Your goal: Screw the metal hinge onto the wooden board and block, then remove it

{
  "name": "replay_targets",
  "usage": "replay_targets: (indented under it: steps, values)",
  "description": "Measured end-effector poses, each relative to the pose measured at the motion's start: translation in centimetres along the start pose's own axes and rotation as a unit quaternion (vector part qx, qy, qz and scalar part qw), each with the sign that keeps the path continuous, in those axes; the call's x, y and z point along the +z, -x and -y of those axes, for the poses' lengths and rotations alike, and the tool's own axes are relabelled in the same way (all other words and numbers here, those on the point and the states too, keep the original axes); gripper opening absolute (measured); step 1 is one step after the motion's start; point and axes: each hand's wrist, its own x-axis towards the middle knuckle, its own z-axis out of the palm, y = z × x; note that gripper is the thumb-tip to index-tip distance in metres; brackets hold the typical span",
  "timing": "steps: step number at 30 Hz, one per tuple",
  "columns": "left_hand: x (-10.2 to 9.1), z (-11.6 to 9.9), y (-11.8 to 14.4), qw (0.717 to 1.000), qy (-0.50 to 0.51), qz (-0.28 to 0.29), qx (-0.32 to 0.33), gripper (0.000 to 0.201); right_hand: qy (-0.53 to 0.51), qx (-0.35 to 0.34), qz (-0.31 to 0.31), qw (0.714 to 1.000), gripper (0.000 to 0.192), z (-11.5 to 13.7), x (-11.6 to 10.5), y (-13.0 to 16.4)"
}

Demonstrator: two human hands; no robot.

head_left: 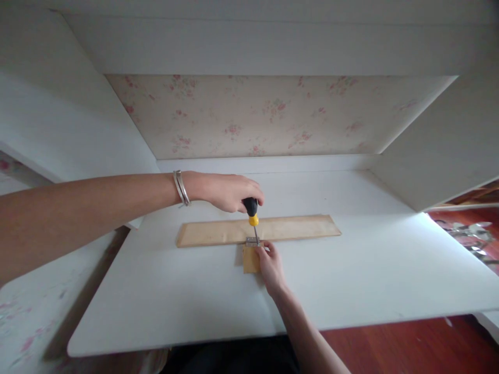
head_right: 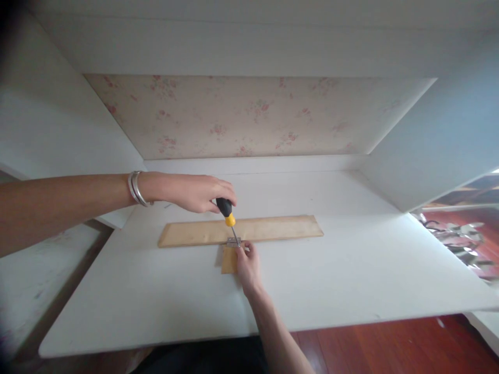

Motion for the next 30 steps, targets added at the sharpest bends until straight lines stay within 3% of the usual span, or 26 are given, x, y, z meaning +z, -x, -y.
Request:
replay_targets:
  steps: [3, 6, 10, 12, 14, 17, 23, 28, 30]
  values:
    - [-0.1, 0.2, 0.0, 0.997, -0.021, 0.002, -0.070, 0.028, 0.003, -0.001, -0.002, 1.000, 0.031, 0.0, 0.0, 0.1]
    - [0.0, 0.3, 0.0, 0.990, -0.034, -0.016, -0.133, 0.041, -0.002, -0.008, 0.005, 1.000, 0.032, -0.1, 0.0, 0.1]
    - [0.1, 0.4, 0.2, 0.999, -0.005, -0.027, -0.028, 0.039, -0.013, -0.008, 0.017, 1.000, 0.032, -0.1, -0.1, 0.0]
    - [0.1, 0.6, 0.4, 1.000, -0.001, -0.029, -0.006, 0.034, -0.012, -0.007, 0.018, 1.000, 0.030, 0.0, -0.1, 0.0]
    - [0.3, 0.9, 0.6, 0.998, -0.013, -0.037, -0.045, 0.030, -0.012, -0.006, 0.018, 1.000, 0.028, 0.0, -0.1, 0.0]
    - [0.6, 1.1, 0.7, 0.991, -0.027, -0.054, -0.117, 0.038, -0.012, -0.004, 0.019, 1.000, 0.027, 0.0, -0.1, 0.0]
    - [0.9, 1.0, 0.8, 0.998, -0.005, -0.063, -0.003, 0.034, -0.011, 0.007, 0.014, 1.000, 0.030, -0.2, 0.0, -0.2]
    - [0.9, 0.9, 0.8, 0.990, -0.038, -0.066, -0.119, 0.040, -0.002, 0.003, 0.014, 1.000, 0.027, -0.3, 0.1, -0.2]
    - [0.9, 0.8, 0.7, 0.989, -0.036, -0.075, -0.121, 0.044, -0.002, 0.003, 0.014, 1.000, 0.027, -0.2, 0.0, -0.2]
